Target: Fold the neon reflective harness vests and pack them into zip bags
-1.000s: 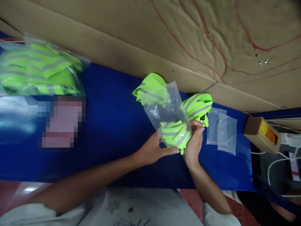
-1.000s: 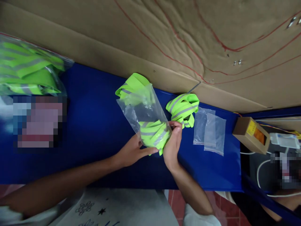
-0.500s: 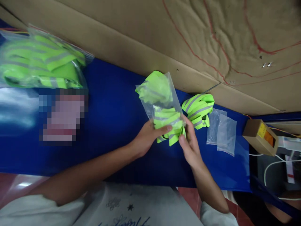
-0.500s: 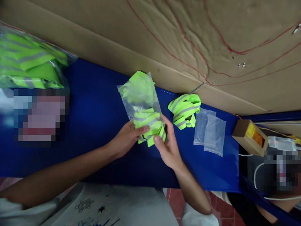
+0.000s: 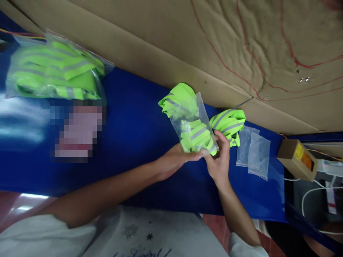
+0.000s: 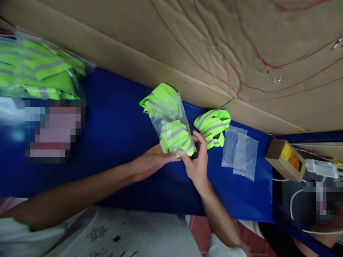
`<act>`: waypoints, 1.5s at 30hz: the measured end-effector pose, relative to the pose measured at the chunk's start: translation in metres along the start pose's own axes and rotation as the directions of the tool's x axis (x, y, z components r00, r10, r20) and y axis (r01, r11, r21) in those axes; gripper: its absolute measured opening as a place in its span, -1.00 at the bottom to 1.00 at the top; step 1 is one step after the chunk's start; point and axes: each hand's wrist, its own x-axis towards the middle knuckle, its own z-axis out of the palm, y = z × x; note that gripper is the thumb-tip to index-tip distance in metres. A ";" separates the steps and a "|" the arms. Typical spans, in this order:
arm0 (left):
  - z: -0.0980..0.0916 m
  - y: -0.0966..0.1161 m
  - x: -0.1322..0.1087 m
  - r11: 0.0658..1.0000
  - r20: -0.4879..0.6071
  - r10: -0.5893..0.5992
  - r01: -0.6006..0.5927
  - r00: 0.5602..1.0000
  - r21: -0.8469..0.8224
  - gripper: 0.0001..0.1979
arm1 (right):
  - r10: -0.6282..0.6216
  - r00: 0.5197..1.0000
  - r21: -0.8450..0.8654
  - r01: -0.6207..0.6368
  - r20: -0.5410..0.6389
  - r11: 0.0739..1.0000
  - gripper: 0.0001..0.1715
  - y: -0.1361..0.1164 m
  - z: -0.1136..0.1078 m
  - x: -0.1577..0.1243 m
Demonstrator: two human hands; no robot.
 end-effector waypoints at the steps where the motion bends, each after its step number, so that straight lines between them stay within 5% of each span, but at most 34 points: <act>1: 0.001 -0.003 -0.001 0.999 0.002 -0.035 0.035 0.999 0.003 -0.34 | 0.008 0.999 -0.025 -0.009 -0.033 1.000 -0.31 0.001 0.000 0.000; 5: 0.001 -0.008 -0.004 0.988 0.031 -0.155 0.155 0.987 0.009 -0.28 | 0.067 0.998 -0.053 -0.067 -0.001 0.996 -0.44 0.003 -0.004 0.005; 11: -0.006 -0.005 0.001 0.992 0.009 -0.123 0.124 0.992 -0.037 -0.35 | 0.097 0.988 0.053 -0.104 0.121 0.993 -0.34 0.001 -0.011 0.009; 17: -0.002 -0.023 -0.002 0.974 -0.025 -0.103 0.106 0.994 0.201 -0.36 | 0.114 0.991 -0.025 -0.116 -0.072 0.993 -0.72 -0.001 0.004 -0.001; 19: -0.003 -0.019 -0.005 0.940 -0.013 -0.079 0.079 0.997 0.331 -0.32 | 0.139 0.983 -0.017 -0.142 -0.120 0.990 -0.69 -0.004 0.006 -0.001; 21: -0.006 -0.007 -0.010 0.825 0.062 0.053 -0.079 0.997 0.560 -0.27 | 0.229 0.965 0.092 -0.218 -0.130 0.972 -0.60 -0.010 0.002 0.003; 23: -0.010 0.008 -0.017 0.525 0.270 0.310 -0.401 0.912 0.750 -0.31 | 0.379 0.924 0.279 -0.354 -0.041 0.893 -0.54 -0.016 -0.008 0.006; 25: -0.013 0.023 -0.023 0.078 0.514 0.531 -0.643 0.674 0.762 -0.45 | 0.484 0.867 0.438 -0.483 0.118 0.758 -0.54 -0.023 -0.020 0.007; 26: -0.013 0.029 -0.027 -0.108 0.592 0.582 -0.669 0.557 0.736 -0.46 | 0.495 0.845 0.485 -0.525 0.202 0.699 -0.53 -0.026 -0.026 0.006; 27: -0.012 0.034 -0.030 -0.213 0.620 0.612 -0.652 0.492 0.727 -0.45 | 0.475 0.832 0.511 -0.552 0.287 0.659 -0.51 -0.030 -0.032 0.004; 28: -0.010 0.039 -0.034 -0.230 0.600 0.633 -0.621 0.489 0.749 -0.44 | 0.418 0.829 0.526 -0.560 0.372 0.641 -0.47 -0.032 -0.037 0.001; 29: -0.007 0.043 -0.037 -0.166 0.538 0.646 -0.588 0.542 0.792 -0.44 | 0.335 0.824 0.525 -0.553 0.457 0.646 -0.39 -0.035 -0.040 -0.002; 31: -0.003 0.050 -0.044 0.115 0.328 0.625 -0.498 0.709 0.859 -0.55 | 0.149 0.821 0.479 -0.457 0.551 0.750 -0.20 -0.037 -0.047 -0.006; 32: -0.001 0.052 -0.046 0.272 0.219 0.582 -0.441 0.783 0.855 -0.65 | 0.087 0.840 0.430 -0.359 0.535 0.828 -0.13 -0.037 -0.049 -0.008; 34: -0.003 0.054 -0.047 0.505 0.071 0.496 -0.353 0.866 0.788 -0.79 | 0.026 0.915 0.289 -0.154 0.403 0.945 -0.16 -0.036 -0.051 -0.008; 36: -0.009 0.050 -0.044 0.637 -0.018 0.440 -0.298 0.898 0.711 -0.79 | 0.013 0.957 0.197 -0.073 0.290 0.978 -0.43 -0.033 -0.049 -0.008; 39: -0.024 0.039 -0.033 0.750 -0.131 0.346 -0.190 0.929 0.634 -0.69 | 0.113 0.951 0.185 -0.172 0.288 0.968 -0.78 -0.024 -0.038 -0.005; 45: -0.043 0.034 -0.020 0.857 -0.166 0.219 -0.108 0.961 0.504 -0.46 | 0.293 0.894 0.256 -0.387 0.340 0.886 -0.77 -0.006 -0.026 0.002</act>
